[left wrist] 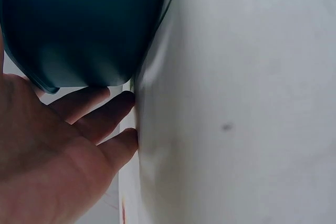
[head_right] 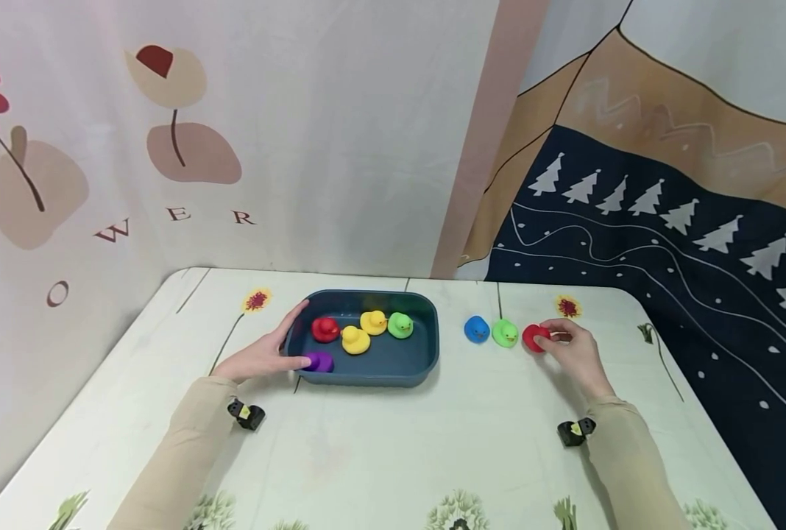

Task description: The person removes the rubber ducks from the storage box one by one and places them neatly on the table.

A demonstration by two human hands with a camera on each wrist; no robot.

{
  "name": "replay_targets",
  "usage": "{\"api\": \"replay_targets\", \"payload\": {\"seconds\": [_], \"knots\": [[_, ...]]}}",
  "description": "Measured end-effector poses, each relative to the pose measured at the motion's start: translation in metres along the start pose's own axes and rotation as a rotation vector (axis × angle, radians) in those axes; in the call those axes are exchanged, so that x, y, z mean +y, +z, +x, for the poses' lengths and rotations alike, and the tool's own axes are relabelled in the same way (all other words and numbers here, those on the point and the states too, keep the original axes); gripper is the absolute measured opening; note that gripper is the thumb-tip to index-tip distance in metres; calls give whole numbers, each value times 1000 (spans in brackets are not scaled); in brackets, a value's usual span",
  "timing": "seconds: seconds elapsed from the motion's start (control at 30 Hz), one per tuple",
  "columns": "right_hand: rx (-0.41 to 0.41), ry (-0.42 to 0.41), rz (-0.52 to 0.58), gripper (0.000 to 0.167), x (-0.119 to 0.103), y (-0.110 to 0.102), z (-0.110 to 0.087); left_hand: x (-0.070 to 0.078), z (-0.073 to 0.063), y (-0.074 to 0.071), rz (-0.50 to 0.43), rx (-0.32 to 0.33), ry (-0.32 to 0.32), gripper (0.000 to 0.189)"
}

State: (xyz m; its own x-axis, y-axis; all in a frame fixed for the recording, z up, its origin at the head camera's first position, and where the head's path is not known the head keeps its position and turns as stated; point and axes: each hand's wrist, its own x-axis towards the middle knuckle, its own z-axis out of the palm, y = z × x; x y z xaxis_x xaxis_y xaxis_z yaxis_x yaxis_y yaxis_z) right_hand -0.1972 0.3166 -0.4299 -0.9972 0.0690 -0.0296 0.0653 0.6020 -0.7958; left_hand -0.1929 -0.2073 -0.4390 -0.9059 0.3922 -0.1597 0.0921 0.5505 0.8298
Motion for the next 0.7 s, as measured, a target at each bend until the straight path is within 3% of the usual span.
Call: {"api": "replay_targets", "payload": {"seconds": [0.27,0.7], "knots": [[-11,19,-17,42,4,5,12,0,-2,2,-7,3,-2,102],[-34,44,-25,41,0,8,13,0,0,0,28,16,-14,102]]}}
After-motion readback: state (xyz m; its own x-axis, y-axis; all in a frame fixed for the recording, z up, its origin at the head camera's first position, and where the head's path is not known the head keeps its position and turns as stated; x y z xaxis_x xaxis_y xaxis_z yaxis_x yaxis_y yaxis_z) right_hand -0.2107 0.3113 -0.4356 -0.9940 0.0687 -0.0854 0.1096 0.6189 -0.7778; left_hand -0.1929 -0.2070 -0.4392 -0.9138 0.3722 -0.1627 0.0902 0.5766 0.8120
